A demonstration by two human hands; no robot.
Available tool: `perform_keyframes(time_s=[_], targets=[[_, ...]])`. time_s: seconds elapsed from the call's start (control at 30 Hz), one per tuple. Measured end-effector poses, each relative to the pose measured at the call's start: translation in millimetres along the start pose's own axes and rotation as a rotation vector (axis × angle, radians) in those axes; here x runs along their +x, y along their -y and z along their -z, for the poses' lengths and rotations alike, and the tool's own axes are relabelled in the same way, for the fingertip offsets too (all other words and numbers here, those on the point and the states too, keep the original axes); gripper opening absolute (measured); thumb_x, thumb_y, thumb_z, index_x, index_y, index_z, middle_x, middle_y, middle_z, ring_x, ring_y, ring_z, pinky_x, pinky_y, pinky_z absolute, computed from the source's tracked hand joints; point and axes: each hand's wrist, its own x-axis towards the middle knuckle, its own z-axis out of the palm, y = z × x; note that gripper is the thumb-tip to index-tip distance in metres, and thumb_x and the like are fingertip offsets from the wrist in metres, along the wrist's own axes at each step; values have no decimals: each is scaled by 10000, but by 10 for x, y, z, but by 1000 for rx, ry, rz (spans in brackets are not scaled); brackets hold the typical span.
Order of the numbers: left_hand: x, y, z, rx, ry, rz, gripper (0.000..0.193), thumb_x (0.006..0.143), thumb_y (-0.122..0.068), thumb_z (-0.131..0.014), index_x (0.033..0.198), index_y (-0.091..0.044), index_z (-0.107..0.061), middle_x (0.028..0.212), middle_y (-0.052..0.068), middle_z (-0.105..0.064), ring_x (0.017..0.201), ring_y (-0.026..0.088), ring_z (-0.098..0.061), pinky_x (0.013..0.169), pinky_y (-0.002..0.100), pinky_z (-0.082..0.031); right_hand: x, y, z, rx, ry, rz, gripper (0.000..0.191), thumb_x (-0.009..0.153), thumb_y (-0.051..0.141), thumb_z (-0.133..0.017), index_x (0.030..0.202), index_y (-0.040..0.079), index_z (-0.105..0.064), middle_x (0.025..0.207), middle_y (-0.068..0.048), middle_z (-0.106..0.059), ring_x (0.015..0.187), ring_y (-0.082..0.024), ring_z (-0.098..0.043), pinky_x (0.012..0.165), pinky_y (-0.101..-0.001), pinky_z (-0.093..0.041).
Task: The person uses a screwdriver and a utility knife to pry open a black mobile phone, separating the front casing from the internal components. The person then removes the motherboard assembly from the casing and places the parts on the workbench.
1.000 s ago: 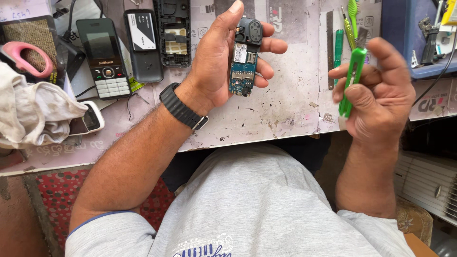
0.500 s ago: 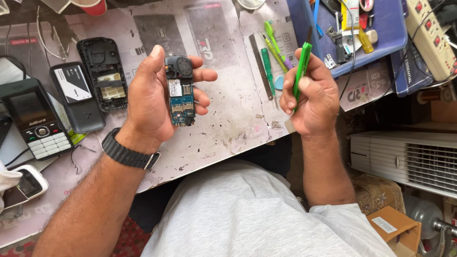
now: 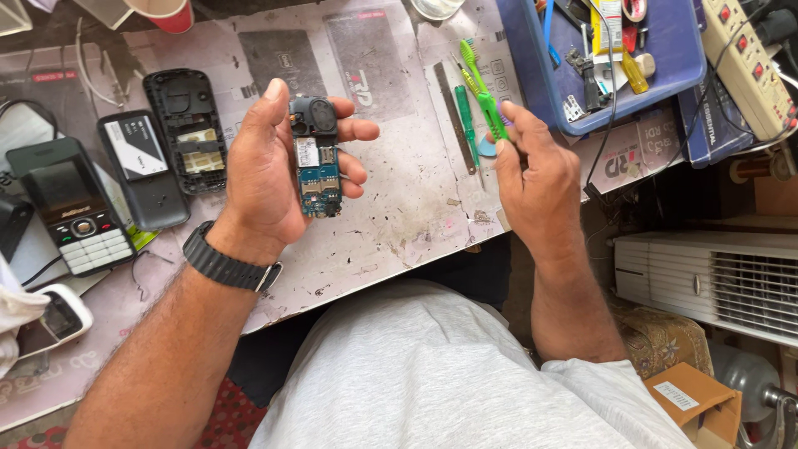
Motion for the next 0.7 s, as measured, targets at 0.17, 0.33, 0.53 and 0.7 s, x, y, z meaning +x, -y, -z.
perform_keyframes(time_s=[0.17,0.33,0.53,0.7], targets=[[-38,9,-17,50,-2,-42,705,1006,-568,-447,1287,72,-538,1113,288,-714,751,250,-749,601,340,-649,89,30,-102,-360,-45,87,286,995,19,-698,1279,-12,-682,992,-173,-733,901,-316,-713,816,-443,-575],[-90,-32,6,-9,20,-74,732,983,-591,-466,1266,79,-546,1096,295,-720,730,247,-752,588,337,-652,-6,254,-112,-139,-55,266,218,1000,-22,-736,1208,0,-676,1095,-137,-739,861,-247,-705,760,-363,-573],[-109,-36,17,-9,28,-96,747,957,-606,-465,1251,73,-564,1077,285,-726,732,228,-761,582,324,-660,-124,619,-424,162,64,458,315,900,58,-897,1137,44,-689,981,-88,-691,742,-172,-654,644,-275,-540],[-80,-39,27,-27,-31,-75,717,966,-589,-461,1237,69,-543,998,244,-712,732,228,-763,577,333,-667,-60,851,-625,174,45,736,337,871,59,-916,1115,44,-685,881,-62,-627,706,-198,-591,610,-342,-471]])
